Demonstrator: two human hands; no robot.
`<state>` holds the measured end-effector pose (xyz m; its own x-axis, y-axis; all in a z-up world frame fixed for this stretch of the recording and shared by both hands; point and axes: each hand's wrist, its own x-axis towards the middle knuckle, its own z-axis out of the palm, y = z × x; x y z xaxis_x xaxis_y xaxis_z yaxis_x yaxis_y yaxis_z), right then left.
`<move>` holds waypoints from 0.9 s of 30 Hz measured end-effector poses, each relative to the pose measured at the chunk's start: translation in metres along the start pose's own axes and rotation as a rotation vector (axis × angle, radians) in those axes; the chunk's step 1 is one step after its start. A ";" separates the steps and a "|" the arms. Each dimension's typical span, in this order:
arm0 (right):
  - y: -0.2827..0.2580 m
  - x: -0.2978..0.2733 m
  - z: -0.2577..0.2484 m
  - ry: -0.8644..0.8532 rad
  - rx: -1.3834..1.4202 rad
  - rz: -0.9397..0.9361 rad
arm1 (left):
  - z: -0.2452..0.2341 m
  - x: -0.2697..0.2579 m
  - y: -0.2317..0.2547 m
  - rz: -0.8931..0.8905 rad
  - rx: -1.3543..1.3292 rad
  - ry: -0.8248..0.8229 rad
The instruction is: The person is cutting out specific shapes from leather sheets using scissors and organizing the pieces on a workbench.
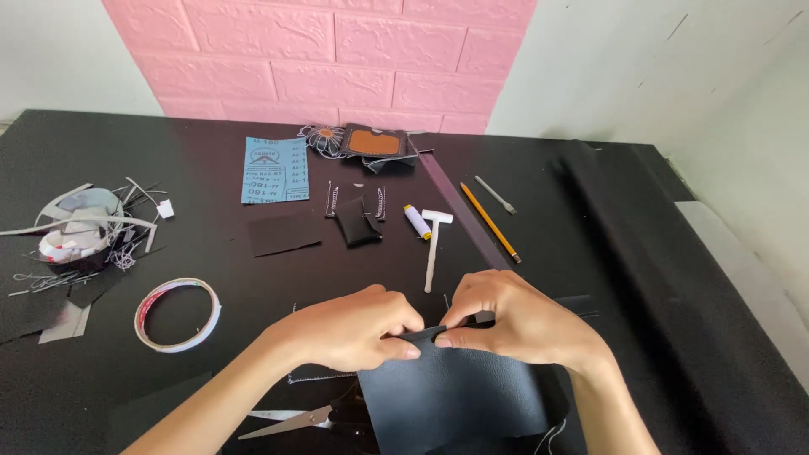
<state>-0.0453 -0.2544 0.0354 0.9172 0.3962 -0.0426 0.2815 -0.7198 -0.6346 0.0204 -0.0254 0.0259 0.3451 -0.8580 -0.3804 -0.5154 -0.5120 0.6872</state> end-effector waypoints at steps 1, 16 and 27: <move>-0.002 -0.001 -0.002 0.007 -0.003 -0.002 | 0.002 0.000 0.000 0.006 -0.045 0.033; 0.005 -0.145 -0.056 0.527 0.418 0.303 | -0.044 -0.036 0.069 0.246 -0.688 0.474; -0.063 -0.018 -0.075 0.712 0.903 -0.313 | -0.031 -0.098 0.072 0.347 -0.240 0.985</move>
<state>-0.0589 -0.2588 0.1339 0.8743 -0.1278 0.4682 0.4826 0.1262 -0.8667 -0.0258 0.0237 0.1320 0.7460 -0.4890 0.4521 -0.5760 -0.1331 0.8065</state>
